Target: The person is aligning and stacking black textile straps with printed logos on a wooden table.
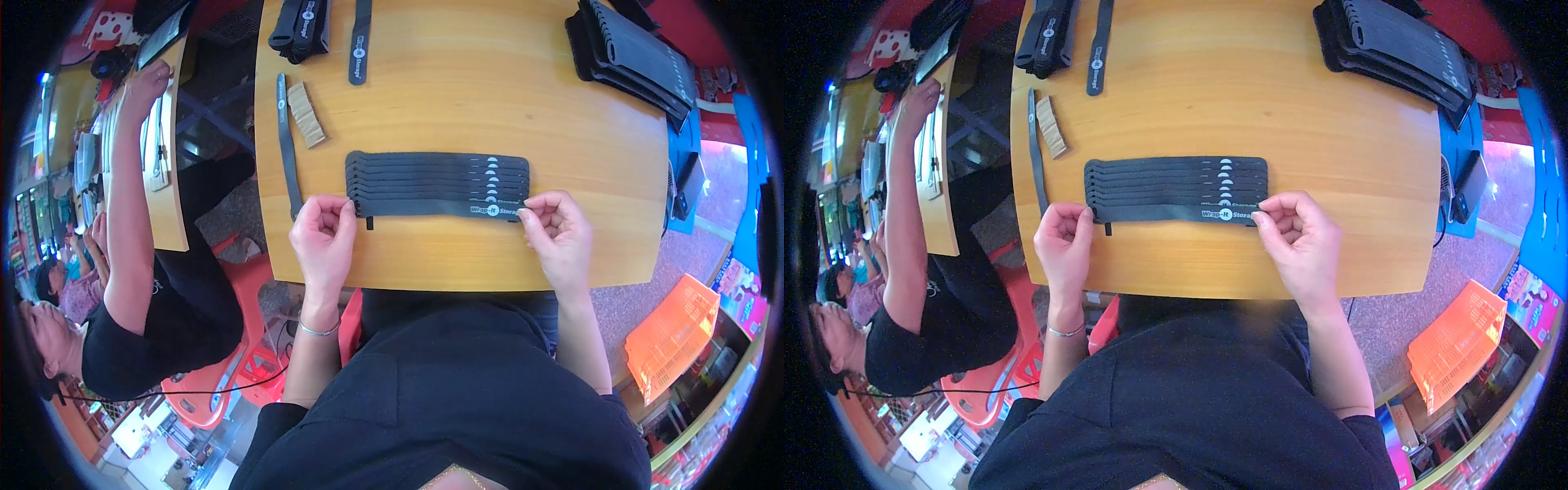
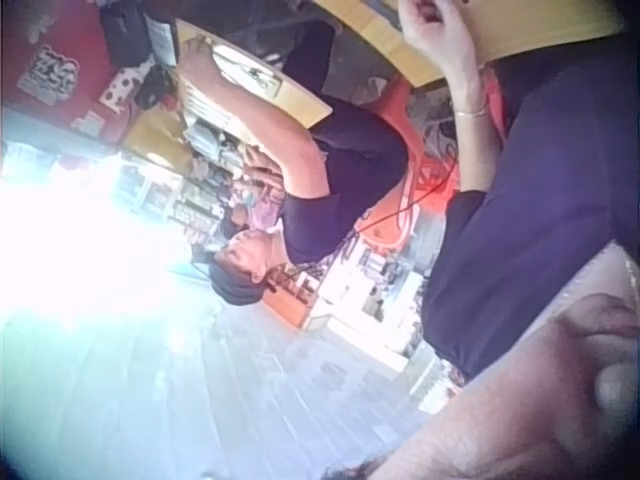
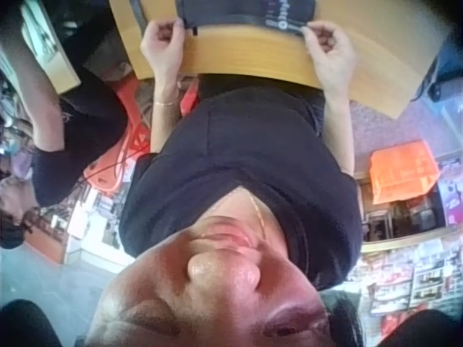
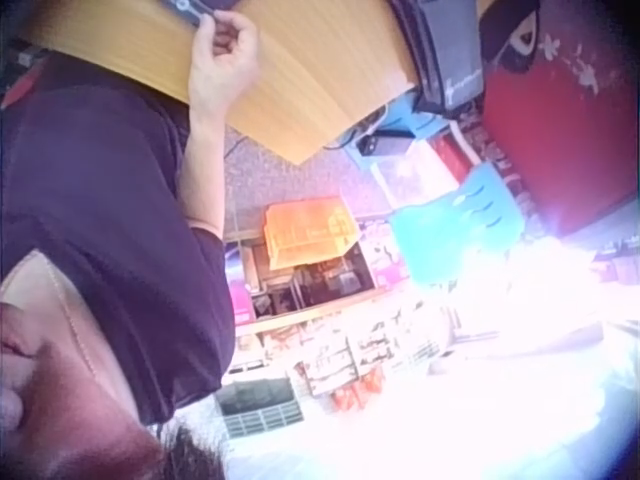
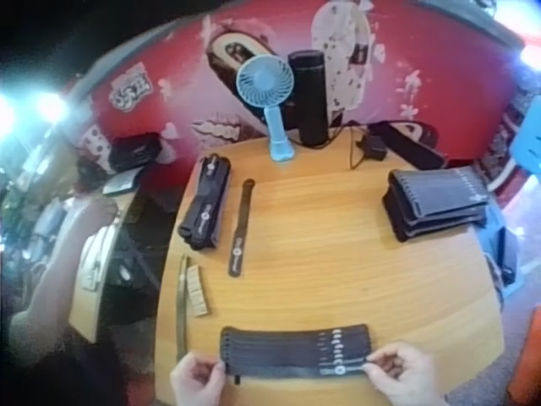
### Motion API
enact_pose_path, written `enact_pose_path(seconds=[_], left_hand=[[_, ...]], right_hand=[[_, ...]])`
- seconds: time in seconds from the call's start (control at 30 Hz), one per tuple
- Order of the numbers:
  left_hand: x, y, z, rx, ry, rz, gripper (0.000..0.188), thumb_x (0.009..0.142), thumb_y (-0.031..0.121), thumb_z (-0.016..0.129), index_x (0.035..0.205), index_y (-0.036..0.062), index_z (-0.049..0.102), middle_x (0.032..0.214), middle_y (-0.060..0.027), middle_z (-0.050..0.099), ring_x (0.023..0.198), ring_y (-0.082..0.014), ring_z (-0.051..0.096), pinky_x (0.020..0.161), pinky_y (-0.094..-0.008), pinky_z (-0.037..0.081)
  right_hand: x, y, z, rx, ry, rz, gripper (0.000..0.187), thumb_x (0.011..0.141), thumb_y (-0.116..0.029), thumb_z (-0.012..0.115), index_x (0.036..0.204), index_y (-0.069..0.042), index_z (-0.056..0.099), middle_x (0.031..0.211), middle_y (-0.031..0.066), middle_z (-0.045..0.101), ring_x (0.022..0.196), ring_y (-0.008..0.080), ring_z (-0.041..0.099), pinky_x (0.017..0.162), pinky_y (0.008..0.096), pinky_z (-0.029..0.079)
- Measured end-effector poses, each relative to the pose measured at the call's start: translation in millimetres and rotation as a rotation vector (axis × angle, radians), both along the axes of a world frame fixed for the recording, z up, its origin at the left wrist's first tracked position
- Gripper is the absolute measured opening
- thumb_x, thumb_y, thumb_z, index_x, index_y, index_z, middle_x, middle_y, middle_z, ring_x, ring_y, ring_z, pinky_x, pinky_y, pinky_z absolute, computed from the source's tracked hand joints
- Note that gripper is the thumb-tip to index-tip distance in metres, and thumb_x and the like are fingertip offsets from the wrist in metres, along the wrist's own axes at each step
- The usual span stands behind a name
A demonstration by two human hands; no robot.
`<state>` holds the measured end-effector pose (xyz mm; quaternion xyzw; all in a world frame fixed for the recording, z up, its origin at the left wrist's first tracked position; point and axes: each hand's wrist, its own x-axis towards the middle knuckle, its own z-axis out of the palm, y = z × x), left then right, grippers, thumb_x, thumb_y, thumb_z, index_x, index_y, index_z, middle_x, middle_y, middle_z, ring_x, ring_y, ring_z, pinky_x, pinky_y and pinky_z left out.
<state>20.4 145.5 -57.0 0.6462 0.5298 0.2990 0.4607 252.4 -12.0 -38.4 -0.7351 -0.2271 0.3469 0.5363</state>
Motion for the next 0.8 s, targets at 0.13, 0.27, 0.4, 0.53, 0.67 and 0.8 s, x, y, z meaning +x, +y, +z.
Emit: enact_pose_path(seconds=[0.13, 0.27, 0.4, 0.53, 0.67, 0.8], left_hand=[[0.6, -0.2, -0.2, 0.013, 0.005, -0.001, 0.006, 0.082, -0.004, 0.064, 0.083, -0.0003, 0.059, 0.069, 0.0031, 0.057, 0.056, -0.0004, 0.046, 0.05, -0.0152, 0.036], [0.6, -0.4, 0.4, 0.009, -0.001, 0.0, 0.006, 0.082, -0.004, 0.064, 0.083, -0.0002, 0.06, 0.069, 0.0032, 0.056, 0.056, -0.0002, 0.046, 0.05, -0.0151, 0.035], [1.2, -0.4, 0.7, 0.019, 0.02, -0.003, 0.006, 0.082, -0.003, 0.065, 0.083, 0.0001, 0.06, 0.069, 0.0033, 0.056, 0.056, 0.0001, 0.046, 0.05, -0.015, 0.035], [0.6, -0.6, -0.4, 0.004, 0.024, 0.01, 0.005, 0.082, -0.002, 0.065, 0.083, 0.0002, 0.06, 0.069, 0.0034, 0.056, 0.055, 0.0002, 0.045, 0.049, -0.0148, 0.034], [0.2, -0.5, -0.5, 0.006, 0.017, 0.002, 0.005, 0.082, -0.002, 0.065, 0.083, 0.0, 0.06, 0.069, 0.0033, 0.057, 0.055, 0.0003, 0.045, 0.049, -0.0148, 0.034], [0.5, -0.4, -0.3, 0.016, 0.01, -0.001, 0.005, 0.082, -0.003, 0.065, 0.083, -0.0001, 0.06, 0.068, 0.0032, 0.057, 0.055, 0.0003, 0.045, 0.049, -0.0148, 0.034]], right_hand=[[0.4, 0.1, -1.1, -0.031, -0.003, -0.003, 0.011, 0.081, 0.001, 0.068, 0.089, -0.002, 0.061, 0.075, -0.0012, 0.06, 0.062, 0.001, 0.053, 0.054, 0.0149, 0.043], [0.6, -0.2, -2.3, -0.035, -0.004, 0.005, 0.013, 0.081, 0.001, 0.068, 0.09, -0.002, 0.06, 0.074, -0.0011, 0.059, 0.062, 0.0014, 0.053, 0.054, 0.0154, 0.044], [-0.6, 1.1, -2.0, -0.041, -0.031, -0.005, 0.014, 0.08, 0.001, 0.068, 0.091, -0.001, 0.06, 0.074, -0.0011, 0.059, 0.062, 0.0017, 0.053, 0.054, 0.0155, 0.044], [-0.8, 1.1, -3.0, -0.042, -0.036, -0.004, 0.015, 0.08, 0.002, 0.068, 0.091, -0.001, 0.059, 0.074, -0.0009, 0.058, 0.061, 0.0018, 0.052, 0.054, 0.0156, 0.044], [-1.7, 1.8, -2.0, -0.053, -0.022, -0.014, 0.015, 0.08, 0.002, 0.068, 0.092, -0.002, 0.059, 0.074, -0.0008, 0.058, 0.061, 0.0018, 0.052, 0.054, 0.0157, 0.044], [-2.5, 2.8, -1.0, -0.054, -0.048, -0.016, 0.016, 0.08, 0.002, 0.068, 0.093, -0.002, 0.059, 0.074, -0.0003, 0.057, 0.062, 0.002, 0.052, 0.054, 0.0158, 0.044]])
